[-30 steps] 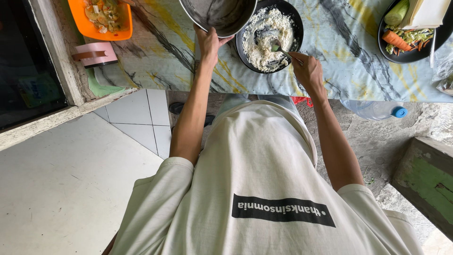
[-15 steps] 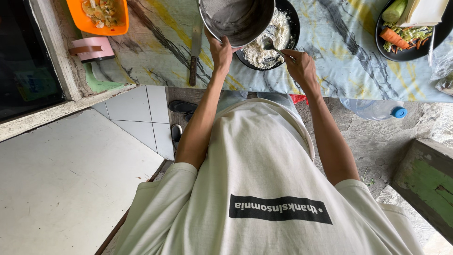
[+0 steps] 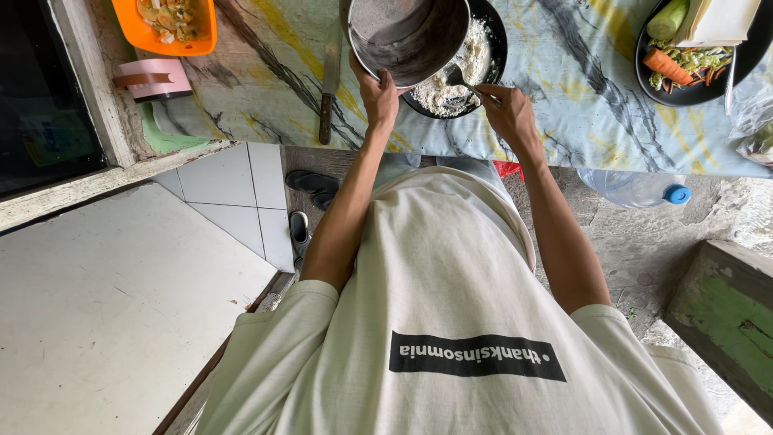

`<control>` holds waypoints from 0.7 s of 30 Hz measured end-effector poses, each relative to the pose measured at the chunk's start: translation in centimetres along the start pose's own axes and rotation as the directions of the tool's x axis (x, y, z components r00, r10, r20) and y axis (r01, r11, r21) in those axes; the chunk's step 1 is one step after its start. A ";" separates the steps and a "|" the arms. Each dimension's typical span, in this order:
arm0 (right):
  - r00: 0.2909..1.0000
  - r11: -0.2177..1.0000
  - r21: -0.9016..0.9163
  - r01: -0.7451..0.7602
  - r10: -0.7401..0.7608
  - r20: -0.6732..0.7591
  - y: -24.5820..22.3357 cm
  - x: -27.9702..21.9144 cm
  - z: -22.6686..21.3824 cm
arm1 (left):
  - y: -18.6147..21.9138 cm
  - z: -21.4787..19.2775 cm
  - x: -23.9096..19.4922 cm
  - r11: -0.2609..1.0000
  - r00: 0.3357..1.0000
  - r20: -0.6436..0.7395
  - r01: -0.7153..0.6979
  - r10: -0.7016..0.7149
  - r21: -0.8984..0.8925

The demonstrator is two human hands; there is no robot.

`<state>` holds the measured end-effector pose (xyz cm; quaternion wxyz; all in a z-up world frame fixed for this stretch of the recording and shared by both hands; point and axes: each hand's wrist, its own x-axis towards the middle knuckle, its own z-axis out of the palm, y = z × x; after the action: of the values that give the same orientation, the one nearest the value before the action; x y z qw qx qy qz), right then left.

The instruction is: The person pours water from a metal pot into a bowl containing white powder, then uses a spoon to stir the mixture into a smooth batter. They add a powdered seasoning from a small packet and continue mixing until the batter is uniform.

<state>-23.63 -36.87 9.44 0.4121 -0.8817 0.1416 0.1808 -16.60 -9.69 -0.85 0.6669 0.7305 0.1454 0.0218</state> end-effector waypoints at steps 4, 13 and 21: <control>1.000 1.000 0.011 0.003 -0.002 -0.003 0.5 0.0 0.1 | 1.6 0.0 -0.8 0.999 1.000 -0.003 -0.005 0.005 0.032; 1.000 0.999 0.030 0.012 -0.012 0.025 1.7 0.2 0.4 | 3.6 -0.1 -1.8 0.999 0.998 0.035 0.051 -0.051 0.004; 0.999 0.999 0.042 0.002 -0.003 0.035 1.4 0.0 0.3 | 5.0 0.0 -2.5 0.997 0.996 0.054 0.072 -0.072 0.002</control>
<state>-24.27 -37.52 8.36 0.4333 -0.8696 0.1370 0.1929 -18.09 -10.63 4.50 0.6711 0.7251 0.1532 -0.0219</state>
